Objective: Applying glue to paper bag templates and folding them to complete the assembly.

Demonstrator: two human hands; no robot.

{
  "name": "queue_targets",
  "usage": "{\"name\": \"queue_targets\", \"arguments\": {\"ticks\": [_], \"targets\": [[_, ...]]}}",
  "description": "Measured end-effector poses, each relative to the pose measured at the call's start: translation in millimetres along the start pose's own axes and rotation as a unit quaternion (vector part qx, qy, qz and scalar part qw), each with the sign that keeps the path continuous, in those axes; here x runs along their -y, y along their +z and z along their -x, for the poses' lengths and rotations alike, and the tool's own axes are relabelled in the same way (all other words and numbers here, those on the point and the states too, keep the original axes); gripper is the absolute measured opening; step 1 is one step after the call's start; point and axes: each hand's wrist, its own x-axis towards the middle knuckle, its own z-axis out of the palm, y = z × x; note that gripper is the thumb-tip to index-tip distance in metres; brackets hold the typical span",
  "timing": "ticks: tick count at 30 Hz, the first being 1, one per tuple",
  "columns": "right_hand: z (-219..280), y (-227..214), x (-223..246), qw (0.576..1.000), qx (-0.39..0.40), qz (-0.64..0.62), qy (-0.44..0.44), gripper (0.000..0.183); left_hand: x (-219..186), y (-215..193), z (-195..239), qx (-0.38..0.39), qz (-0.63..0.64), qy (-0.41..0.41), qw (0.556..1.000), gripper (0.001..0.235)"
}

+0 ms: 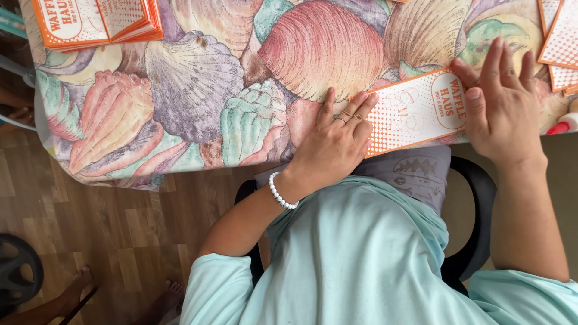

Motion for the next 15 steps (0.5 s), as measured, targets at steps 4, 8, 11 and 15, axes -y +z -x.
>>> {"name": "queue_targets", "arguments": {"ticks": [4, 8, 11, 15], "targets": [[12.1, 9.4, -13.5, 0.999, 0.009, 0.017, 0.028, 0.067, -0.8, -0.6, 0.0, 0.000, 0.016, -0.012, 1.000, 0.018], [0.6, 7.0, 26.3, 0.999, -0.038, 0.026, -0.005, 0.067, 0.4, -1.4, -0.8, -0.006, 0.030, -0.012, 0.999, 0.020], [-8.3, 14.5, 62.8, 0.999, -0.015, -0.036, -0.030, 0.073, 0.2, -2.7, -0.1, -0.005, 0.046, -0.016, 0.999, 0.026], [-16.4, 23.9, 73.0, 0.993, 0.068, -0.092, -0.031, 0.068, -0.4, -7.5, -1.6, 0.004, 0.052, -0.023, 0.998, 0.029]]}}
